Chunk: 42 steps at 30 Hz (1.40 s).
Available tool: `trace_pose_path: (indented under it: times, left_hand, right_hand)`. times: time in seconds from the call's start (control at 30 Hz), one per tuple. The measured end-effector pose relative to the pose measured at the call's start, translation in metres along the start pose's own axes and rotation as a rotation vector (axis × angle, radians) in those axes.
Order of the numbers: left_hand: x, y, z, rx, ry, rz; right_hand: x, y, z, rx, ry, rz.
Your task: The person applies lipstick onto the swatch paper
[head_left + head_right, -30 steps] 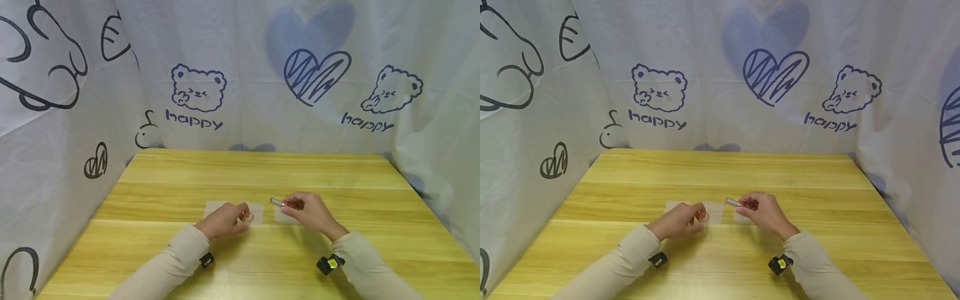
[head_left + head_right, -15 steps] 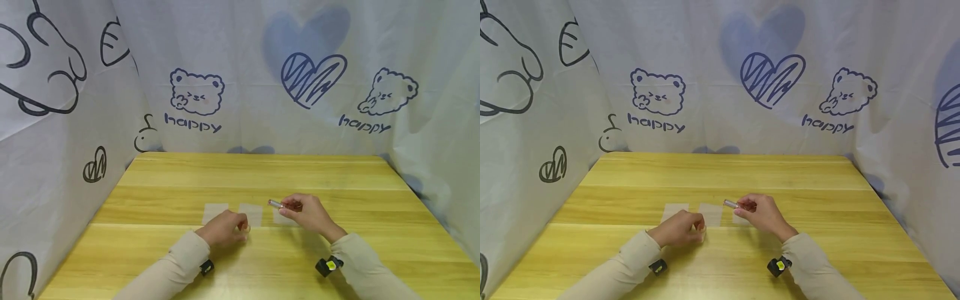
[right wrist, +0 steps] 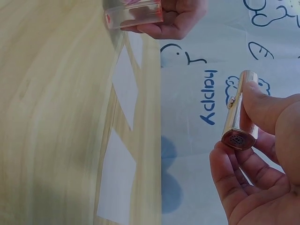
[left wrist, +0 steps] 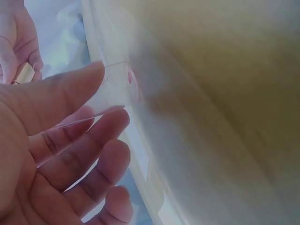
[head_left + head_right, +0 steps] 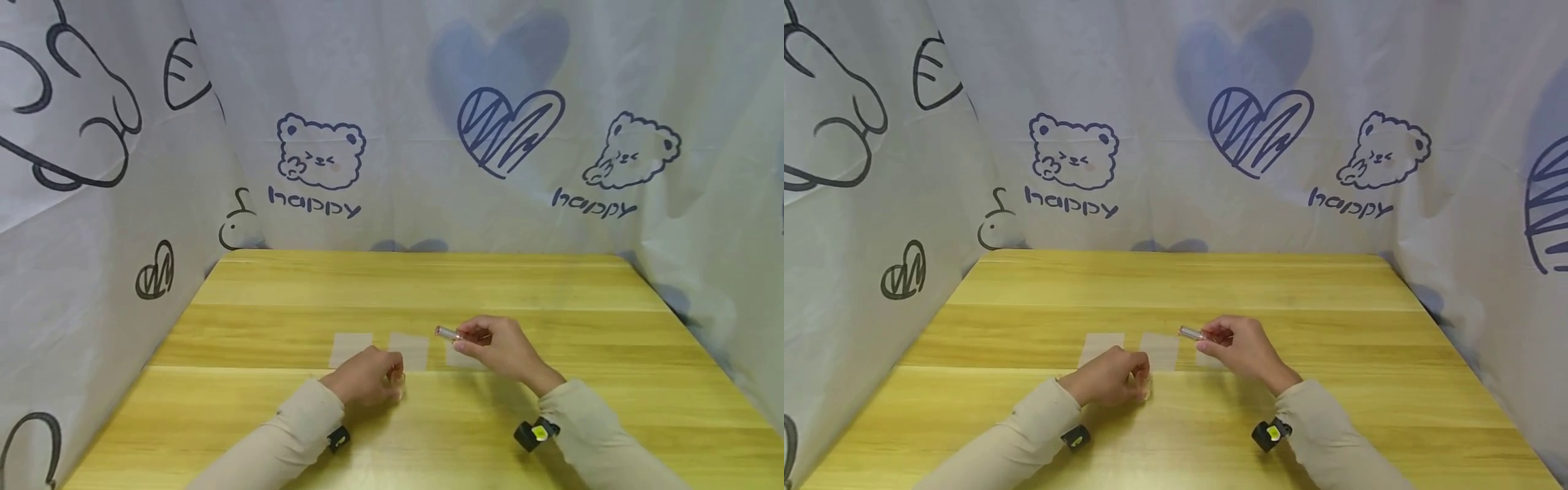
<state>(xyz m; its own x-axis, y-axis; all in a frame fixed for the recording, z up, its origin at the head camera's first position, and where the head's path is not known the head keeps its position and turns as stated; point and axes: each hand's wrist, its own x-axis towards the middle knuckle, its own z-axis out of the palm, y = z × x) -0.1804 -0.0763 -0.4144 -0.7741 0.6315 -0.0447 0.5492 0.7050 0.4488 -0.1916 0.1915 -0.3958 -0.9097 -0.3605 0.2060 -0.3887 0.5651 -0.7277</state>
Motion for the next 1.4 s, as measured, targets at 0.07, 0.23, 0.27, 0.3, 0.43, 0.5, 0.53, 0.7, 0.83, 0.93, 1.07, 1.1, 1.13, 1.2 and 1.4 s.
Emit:
trace_pose_path:
  times: [0.07, 0.23, 0.27, 0.3, 0.43, 0.5, 0.53, 0.7, 0.83, 0.93, 1.07, 1.1, 1.13, 1.2, 1.4]
  left_hand:
    - [-0.001, 0.0, 0.001, -0.006, -0.006, -0.004]
    - [-0.001, 0.001, 0.0, -0.027, -0.03, -0.045]
    - [-0.001, 0.001, 0.0, -0.032, -0.039, -0.059]
    - [-0.002, 0.001, -0.001, -0.044, -0.047, -0.072]
    - [-0.002, 0.0, -0.006, -0.097, -0.017, -0.066]
    - [-0.001, 0.0, -0.01, -0.134, 0.042, -0.033]
    - [-0.001, 0.001, -0.012, -0.148, 0.08, -0.015]
    - [0.003, 0.01, -0.016, -0.268, 0.276, 0.007]
    - [0.008, 0.019, -0.014, -0.419, 0.357, -0.048]
    - [0.012, 0.025, -0.014, -0.52, 0.392, -0.109]
    - [0.017, 0.032, -0.014, -0.62, 0.448, -0.153]
    - [0.019, 0.033, -0.014, -0.641, 0.462, -0.157]
    - [0.02, 0.034, -0.014, -0.667, 0.475, -0.161]
    - [0.022, 0.037, -0.013, -0.723, 0.494, -0.168]
    - [0.025, 0.042, -0.011, -0.866, 0.506, -0.182]
  right_hand:
    - [0.0, -0.001, 0.001, -0.002, -0.005, 0.005]
    - [0.001, -0.005, 0.0, -0.016, 0.003, 0.01]
    - [0.001, -0.006, 0.0, -0.019, 0.003, 0.009]
    - [0.002, -0.006, 0.0, -0.021, 0.001, 0.009]
    - [0.003, -0.008, 0.0, -0.024, 0.001, 0.003]
    - [0.004, -0.01, 0.0, -0.028, 0.002, 0.001]
    - [0.004, -0.011, 0.0, -0.032, 0.004, -0.004]
    - [0.005, -0.015, 0.001, -0.044, 0.022, -0.034]
    - [0.007, -0.019, 0.005, -0.044, 0.061, -0.089]
    - [0.008, -0.022, 0.007, -0.056, 0.111, -0.146]
    - [0.008, -0.025, 0.01, -0.079, 0.177, -0.216]
    - [0.008, -0.025, 0.01, -0.084, 0.192, -0.233]
    - [0.009, -0.026, 0.011, -0.089, 0.207, -0.252]
    - [0.009, -0.027, 0.012, -0.096, 0.235, -0.292]
    - [0.009, -0.029, 0.018, -0.102, 0.296, -0.381]
